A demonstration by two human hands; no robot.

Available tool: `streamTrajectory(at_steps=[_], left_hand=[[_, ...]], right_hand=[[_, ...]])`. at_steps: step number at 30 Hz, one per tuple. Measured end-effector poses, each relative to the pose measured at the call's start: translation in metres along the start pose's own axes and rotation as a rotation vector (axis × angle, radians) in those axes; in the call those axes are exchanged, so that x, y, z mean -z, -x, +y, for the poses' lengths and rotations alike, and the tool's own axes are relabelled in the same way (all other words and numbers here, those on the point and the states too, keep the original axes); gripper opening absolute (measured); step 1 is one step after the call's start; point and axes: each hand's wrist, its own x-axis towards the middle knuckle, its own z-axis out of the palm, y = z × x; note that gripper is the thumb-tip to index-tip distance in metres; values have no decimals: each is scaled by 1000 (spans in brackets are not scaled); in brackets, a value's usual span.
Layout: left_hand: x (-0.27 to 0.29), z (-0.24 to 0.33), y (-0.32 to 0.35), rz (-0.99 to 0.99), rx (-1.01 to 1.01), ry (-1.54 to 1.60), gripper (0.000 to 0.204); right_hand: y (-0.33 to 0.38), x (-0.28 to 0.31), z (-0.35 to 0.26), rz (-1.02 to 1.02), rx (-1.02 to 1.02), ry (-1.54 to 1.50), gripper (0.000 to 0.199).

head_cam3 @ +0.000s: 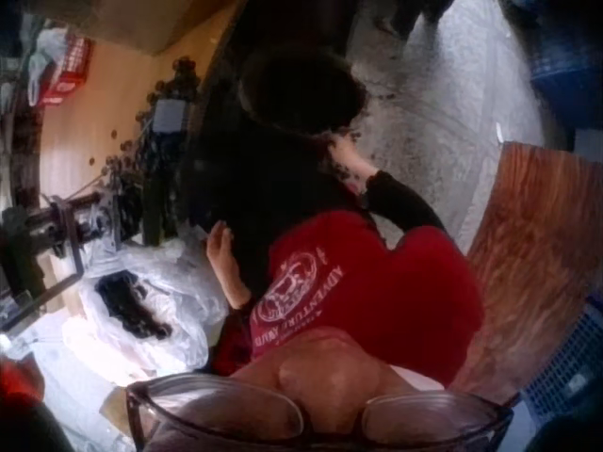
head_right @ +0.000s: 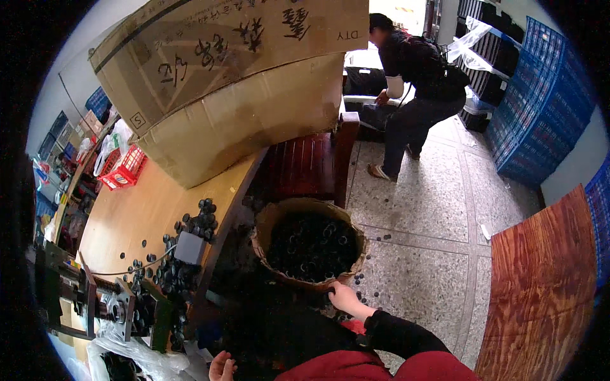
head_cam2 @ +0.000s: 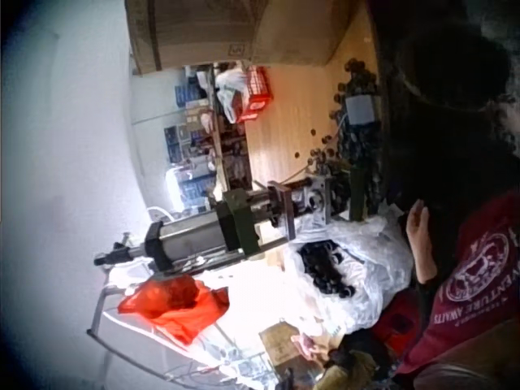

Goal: The person operates a manual press machine to process small black circular objects. They pick up the objects from a plastic bag, place them into the press die, and pull a lever to activate the machine. The processed items are then removed and placed on the table.

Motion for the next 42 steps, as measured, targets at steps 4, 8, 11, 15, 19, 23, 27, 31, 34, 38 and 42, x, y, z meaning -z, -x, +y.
streamTrajectory(at_steps=[4, 8, 11, 15, 19, 23, 27, 31, 34, 38, 42], left_hand=[[-20, 25, 1, -44, 2, -21, 39], [-33, 33, -7, -83, 86, -9, 36], [-28, 26, 1, -78, 45, 15, 33], [-14, 2, 15, -22, 106, 128, 33], [-9, -7, 23, 1, 136, 145, 33], [2, -10, 26, 33, 133, 158, 33], [15, -28, 28, 65, 140, 243, 33], [23, -38, 30, 79, 135, 271, 33], [32, -43, 33, 103, 141, 294, 33], [51, -48, 38, 143, 177, 337, 33], [68, -52, 40, 145, 213, 348, 35]], right_hand=[[-16, -43, 19, -39, 221, -112, 34], [-30, -43, -11, -100, 245, -177, 31], [-34, -41, -56, -211, 269, -277, 33], [-24, -39, -122, -412, 201, -439, 38], [-22, -54, -150, -463, 284, -398, 40], [-18, -69, -175, -506, 372, -346, 40], [2, -51, -232, -564, 410, -419, 36], [-4, -41, -286, -504, 521, -502, 28], [-16, -27, -327, -415, 576, -584, 27], [-61, -15, -359, -176, 606, -567, 26], [-112, -7, -375, -59, 574, -513, 28]])
